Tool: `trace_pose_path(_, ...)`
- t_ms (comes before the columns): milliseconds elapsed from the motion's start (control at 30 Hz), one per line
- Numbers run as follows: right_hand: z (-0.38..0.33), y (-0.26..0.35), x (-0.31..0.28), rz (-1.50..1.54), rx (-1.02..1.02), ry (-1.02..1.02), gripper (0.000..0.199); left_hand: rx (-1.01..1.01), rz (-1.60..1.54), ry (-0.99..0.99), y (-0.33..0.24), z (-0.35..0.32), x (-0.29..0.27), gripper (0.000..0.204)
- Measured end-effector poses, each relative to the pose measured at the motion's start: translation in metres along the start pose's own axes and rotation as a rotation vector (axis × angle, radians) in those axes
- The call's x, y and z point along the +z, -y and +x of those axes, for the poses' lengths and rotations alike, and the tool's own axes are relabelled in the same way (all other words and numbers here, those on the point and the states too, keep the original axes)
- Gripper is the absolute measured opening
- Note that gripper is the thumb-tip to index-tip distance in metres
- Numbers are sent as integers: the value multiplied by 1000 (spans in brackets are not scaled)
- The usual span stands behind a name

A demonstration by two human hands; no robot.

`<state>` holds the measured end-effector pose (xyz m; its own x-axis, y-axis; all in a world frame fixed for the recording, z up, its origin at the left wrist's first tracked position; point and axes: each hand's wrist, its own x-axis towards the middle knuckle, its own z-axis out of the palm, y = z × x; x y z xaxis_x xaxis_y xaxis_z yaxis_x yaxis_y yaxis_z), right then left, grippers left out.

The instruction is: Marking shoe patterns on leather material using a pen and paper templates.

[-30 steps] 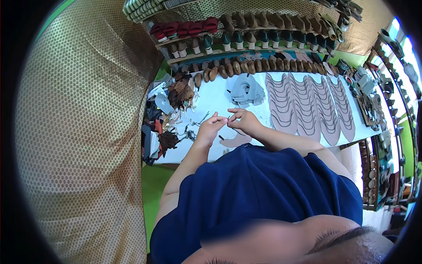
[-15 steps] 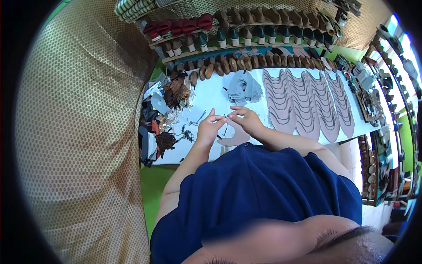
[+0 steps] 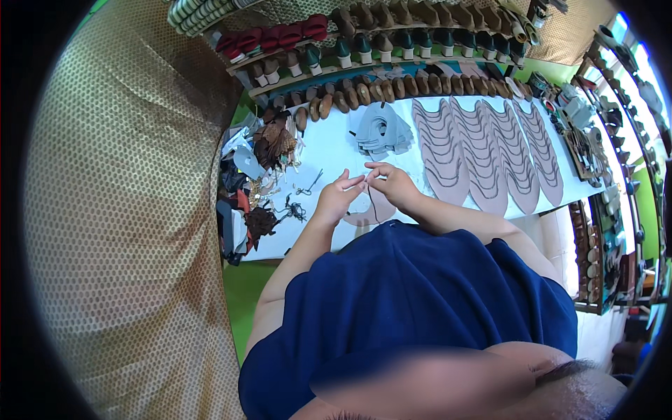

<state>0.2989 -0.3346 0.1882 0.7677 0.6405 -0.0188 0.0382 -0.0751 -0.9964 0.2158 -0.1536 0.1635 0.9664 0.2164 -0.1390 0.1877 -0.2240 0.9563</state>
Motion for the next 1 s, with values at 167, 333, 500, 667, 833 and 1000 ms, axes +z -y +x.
trace_pose_path(167,5,-19,-4,34,-9,-75,12,29,889,-124,84,18,-23,39)
trace_pose_path(333,-4,-12,-9,44,-17,-110,11,140,1182,-11,144,4,-33,38)
trace_pose_path(500,-13,-6,-9,83,74,-103,12,210,1132,-75,171,1,-39,15)
trace_pose_path(667,-13,-19,-9,68,50,-136,12,273,1122,-132,190,6,-43,19)
trace_pose_path(833,-17,-14,-6,55,76,-152,13,380,1075,-32,179,7,-31,22)
trace_pose_path(1000,-18,-16,-1,37,70,-159,14,298,1132,-73,184,8,-38,12)
